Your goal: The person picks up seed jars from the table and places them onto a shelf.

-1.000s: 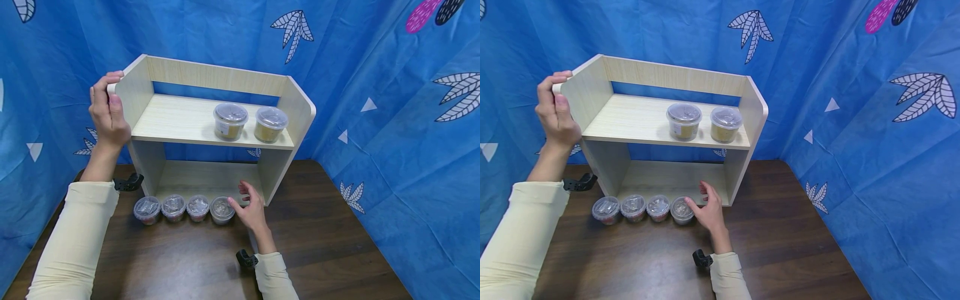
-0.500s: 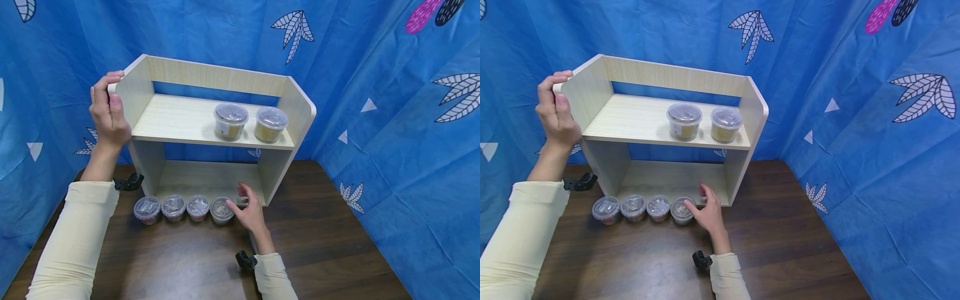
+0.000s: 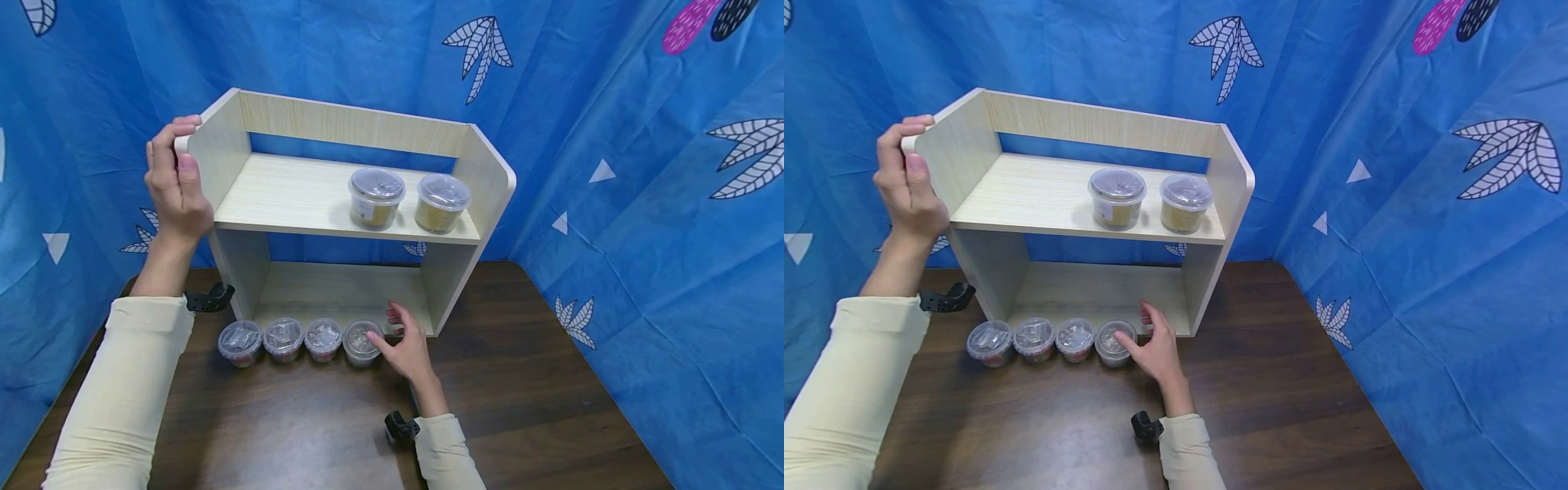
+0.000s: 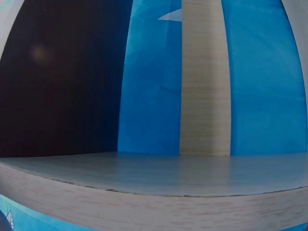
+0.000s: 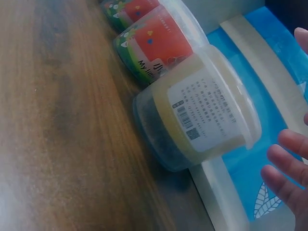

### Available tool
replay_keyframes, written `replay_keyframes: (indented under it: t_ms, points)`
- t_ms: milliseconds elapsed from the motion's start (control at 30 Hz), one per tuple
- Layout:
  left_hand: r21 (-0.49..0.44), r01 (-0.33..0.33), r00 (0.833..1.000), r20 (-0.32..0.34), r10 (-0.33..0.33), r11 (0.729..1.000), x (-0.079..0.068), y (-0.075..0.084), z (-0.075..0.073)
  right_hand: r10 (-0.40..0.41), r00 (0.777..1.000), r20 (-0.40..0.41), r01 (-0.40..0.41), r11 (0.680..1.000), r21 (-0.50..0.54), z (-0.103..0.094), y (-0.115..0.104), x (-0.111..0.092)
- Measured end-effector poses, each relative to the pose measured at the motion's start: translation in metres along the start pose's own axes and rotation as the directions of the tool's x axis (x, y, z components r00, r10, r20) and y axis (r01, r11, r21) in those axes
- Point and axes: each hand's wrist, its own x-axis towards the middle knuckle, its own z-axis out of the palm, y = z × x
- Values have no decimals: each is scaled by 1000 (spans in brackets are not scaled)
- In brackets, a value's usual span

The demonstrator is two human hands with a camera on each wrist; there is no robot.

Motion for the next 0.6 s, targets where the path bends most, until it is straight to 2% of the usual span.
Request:
replay_keyframes:
  t_ms: [200, 600]
  points:
    - [-8, -12, 1000, 2, 12, 1000, -1, -9, -1, -8, 1000, 4, 8, 1000, -12, 3, 5, -2]
    - [1, -7, 1000, -2, 7, 1000, -1, -10, 0, -10, 1000, 12, 11, 1000, -27, 7, 7, -5]
